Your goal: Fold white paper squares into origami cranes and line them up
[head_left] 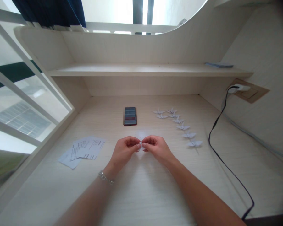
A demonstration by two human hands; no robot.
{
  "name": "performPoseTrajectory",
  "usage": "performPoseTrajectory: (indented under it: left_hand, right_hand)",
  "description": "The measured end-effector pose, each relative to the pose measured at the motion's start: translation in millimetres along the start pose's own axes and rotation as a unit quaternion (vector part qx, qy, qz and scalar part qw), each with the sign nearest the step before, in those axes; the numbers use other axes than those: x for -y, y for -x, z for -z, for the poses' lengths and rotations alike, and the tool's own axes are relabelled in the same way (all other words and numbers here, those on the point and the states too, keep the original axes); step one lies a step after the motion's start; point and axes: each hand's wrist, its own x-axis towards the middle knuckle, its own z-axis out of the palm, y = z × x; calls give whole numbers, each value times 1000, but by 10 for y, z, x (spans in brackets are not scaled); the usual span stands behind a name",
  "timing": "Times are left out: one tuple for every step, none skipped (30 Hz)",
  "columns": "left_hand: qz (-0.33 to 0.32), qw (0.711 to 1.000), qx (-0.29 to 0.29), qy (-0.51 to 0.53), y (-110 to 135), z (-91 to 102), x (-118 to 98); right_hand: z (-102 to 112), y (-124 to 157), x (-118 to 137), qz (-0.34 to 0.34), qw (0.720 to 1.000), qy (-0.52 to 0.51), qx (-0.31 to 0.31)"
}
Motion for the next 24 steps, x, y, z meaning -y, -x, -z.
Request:
performPoseTrajectory:
  left_hand:
    - [5, 1000, -1, 3, 0, 0, -3]
    - [9, 1000, -3, 7, 1, -1, -7]
    - [13, 1000, -4, 12, 1, -2, -11]
    - [16, 1000, -6, 16, 1, -3, -16]
    - [18, 1000, -8, 18, 1, -5, -19]
    - [18, 1000, -11, 20, 1, -6, -22]
    - [16, 1000, -12, 23, 0, -7, -23]
    - [13, 999, -13, 26, 0, -7, -22]
    - [9, 999, -13, 31, -1, -6, -21]
    - [5, 999, -13, 36, -2, -4, -20]
    - [2, 999, -12, 40, -2, 0, -19]
    - [1, 999, -11, 44, -2, 3, -20]
    - [1, 999, -11, 47, -1, 8, -21]
    - [1, 999, -11, 51, 0, 13, -25]
    - [2, 998, -10, 57, 1, 17, -30]
    - [3, 998, -9, 65, 2, 21, -37]
    - [3, 997, -8, 74, 4, 24, -46]
    - [4, 997, -7, 83, 5, 26, -54]
    - [5, 996, -6, 89, 6, 26, -62]
    - [6, 996, -7, 92, 6, 24, -68]
    - [7, 996, -9, 90, 5, 21, -72]
    - [7, 996, -12, 84, 4, 17, -72]
    - [6, 997, -14, 72, 3, 13, -68]
    - [4, 998, -17, 59, 1, 9, -62]
  right_hand:
    - [1, -2, -1, -4, 1000, -5, 1]
    - [2, -3, -3, -7, 1000, -10, 4]
    - [5, -4, -3, -8, 1000, -13, 8]
    - [6, -5, -4, -6, 1000, -12, 11]
    - [8, -6, -6, -4, 1000, -11, 14]
    - [8, -7, -8, -1, 1000, -9, 15]
    - [6, -7, -12, 3, 1000, -7, 16]
    - [4, -8, -17, 7, 1000, -7, 14]
    - [0, -8, -24, 11, 1000, -7, 11]
    - [-4, -9, -32, 15, 1000, -6, 8]
    - [-8, -9, -40, 20, 1000, -4, 3]
    - [-11, -8, -47, 25, 1000, 1, -2]
    - [-14, -7, -52, 30, 999, 8, -7]
    - [-16, -6, -56, 37, 999, 17, -13]
    - [-16, -5, -57, 43, 999, 25, -17]
    - [-16, -3, -56, 49, 998, 33, -22]
    - [-15, -1, -53, 55, 997, 38, -26]
    - [-14, 1, -48, 60, 997, 41, -30]
    - [-13, 4, -43, 63, 997, 44, -33]
    - [-12, 6, -38, 66, 996, 47, -36]
    - [-13, 8, -34, 68, 996, 50, -37]
    - [-14, 10, -32, 70, 995, 54, -38]
    - [-16, 11, -31, 71, 995, 55, -37]
    - [-19, 12, -33, 70, 995, 54, -35]
